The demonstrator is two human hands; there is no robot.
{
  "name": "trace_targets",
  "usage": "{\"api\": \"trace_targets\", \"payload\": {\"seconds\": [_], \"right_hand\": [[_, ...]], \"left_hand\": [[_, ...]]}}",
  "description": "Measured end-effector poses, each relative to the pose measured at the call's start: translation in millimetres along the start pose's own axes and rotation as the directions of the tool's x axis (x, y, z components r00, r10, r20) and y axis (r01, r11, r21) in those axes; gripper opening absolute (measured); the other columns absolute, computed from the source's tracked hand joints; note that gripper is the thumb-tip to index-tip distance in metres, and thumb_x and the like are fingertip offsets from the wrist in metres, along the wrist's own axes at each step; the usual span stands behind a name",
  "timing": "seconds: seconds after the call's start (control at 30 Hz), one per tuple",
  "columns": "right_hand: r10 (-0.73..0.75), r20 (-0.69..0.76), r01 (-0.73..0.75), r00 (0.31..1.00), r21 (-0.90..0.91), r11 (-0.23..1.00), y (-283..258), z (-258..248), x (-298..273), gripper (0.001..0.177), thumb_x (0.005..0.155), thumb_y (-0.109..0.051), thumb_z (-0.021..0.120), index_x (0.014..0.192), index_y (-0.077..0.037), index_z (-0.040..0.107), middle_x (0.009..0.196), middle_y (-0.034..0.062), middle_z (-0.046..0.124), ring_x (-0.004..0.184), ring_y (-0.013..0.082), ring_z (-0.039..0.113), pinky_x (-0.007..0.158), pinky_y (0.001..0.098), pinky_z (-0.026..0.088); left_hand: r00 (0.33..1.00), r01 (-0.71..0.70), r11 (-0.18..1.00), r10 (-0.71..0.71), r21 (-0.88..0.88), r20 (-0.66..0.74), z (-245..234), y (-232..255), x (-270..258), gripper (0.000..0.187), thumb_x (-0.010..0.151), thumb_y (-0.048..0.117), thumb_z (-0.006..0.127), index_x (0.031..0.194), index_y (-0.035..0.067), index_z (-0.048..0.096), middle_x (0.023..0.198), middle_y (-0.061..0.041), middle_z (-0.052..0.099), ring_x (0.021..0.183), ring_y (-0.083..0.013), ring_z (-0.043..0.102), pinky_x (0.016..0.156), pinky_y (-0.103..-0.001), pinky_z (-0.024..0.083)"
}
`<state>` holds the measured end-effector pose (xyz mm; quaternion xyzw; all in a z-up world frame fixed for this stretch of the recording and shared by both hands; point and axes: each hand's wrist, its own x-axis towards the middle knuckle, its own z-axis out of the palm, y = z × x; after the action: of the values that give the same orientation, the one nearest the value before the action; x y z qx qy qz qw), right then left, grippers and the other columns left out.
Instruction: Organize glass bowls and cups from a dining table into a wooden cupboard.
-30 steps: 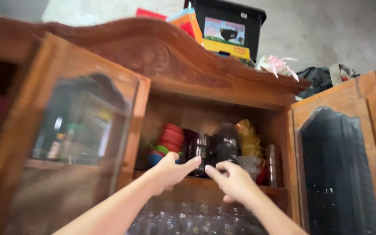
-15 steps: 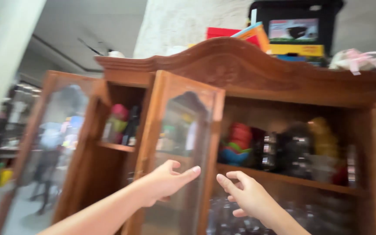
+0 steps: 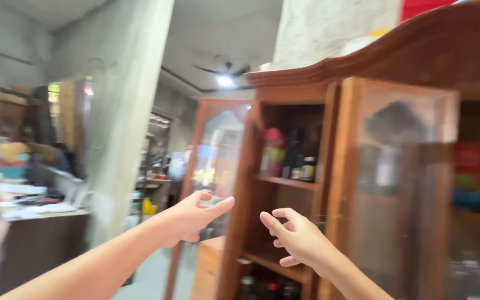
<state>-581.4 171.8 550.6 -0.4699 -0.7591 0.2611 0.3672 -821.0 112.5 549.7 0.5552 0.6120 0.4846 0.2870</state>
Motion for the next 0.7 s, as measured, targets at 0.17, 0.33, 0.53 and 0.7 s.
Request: {"api": "trace_targets", "payload": {"seconds": [0.17,0.33,0.53,0.7], "right_hand": [[-0.046,0.106,0.041,0.993,0.048,0.998,-25.9,105.2,41.7,0.075,0.084,-0.063,0.062,0.142,-0.016,0.053,0.122,0.0073,0.07,0.109,0.0189,0.071,0.078,0.039,0.067],[-0.062,0.187,0.035,0.98,0.147,0.989,-37.0,194.6,85.2,0.07,0.086,-0.064,0.064,0.135,-0.015,0.061,0.119,0.0054,0.072,0.108,0.018,0.07,0.076,0.0406,0.066],[-0.045,0.23,0.014,0.972,0.134,0.991,-21.2,300.8,172.6,0.07,0.085,-0.06,0.062,0.139,-0.015,0.057,0.116,0.0053,0.072,0.105,0.0196,0.071,0.075,0.0403,0.067],[-0.049,0.207,0.026,0.977,0.11,0.994,-9.2,384.6,256.5,0.073,0.085,-0.06,0.064,0.143,-0.016,0.054,0.109,0.0092,0.075,0.101,0.0172,0.072,0.069,0.0389,0.067]], "left_hand": [[0.996,0.065,0.996,-0.061,0.059,-0.067,-87.9,-74.1,22.8,0.111,0.072,0.075,0.066,0.158,0.016,0.029,0.153,-0.004,0.051,0.136,-0.0244,0.054,0.109,-0.044,0.05],[0.984,0.13,0.989,-0.12,0.066,-0.135,-156.0,-149.7,45.1,0.11,0.073,0.074,0.067,0.158,0.013,0.03,0.152,-0.007,0.051,0.137,-0.024,0.054,0.107,-0.048,0.053],[0.966,0.195,0.981,-0.188,0.023,-0.176,-214.2,-228.0,92.8,0.106,0.072,0.074,0.068,0.154,0.012,0.039,0.151,-0.007,0.052,0.137,-0.0217,0.053,0.107,-0.046,0.051],[0.956,0.198,0.98,-0.197,-0.017,-0.216,-247.8,-292.2,178.5,0.105,0.072,0.072,0.069,0.153,0.011,0.041,0.149,-0.007,0.055,0.13,-0.0253,0.058,0.102,-0.045,0.051]]}}
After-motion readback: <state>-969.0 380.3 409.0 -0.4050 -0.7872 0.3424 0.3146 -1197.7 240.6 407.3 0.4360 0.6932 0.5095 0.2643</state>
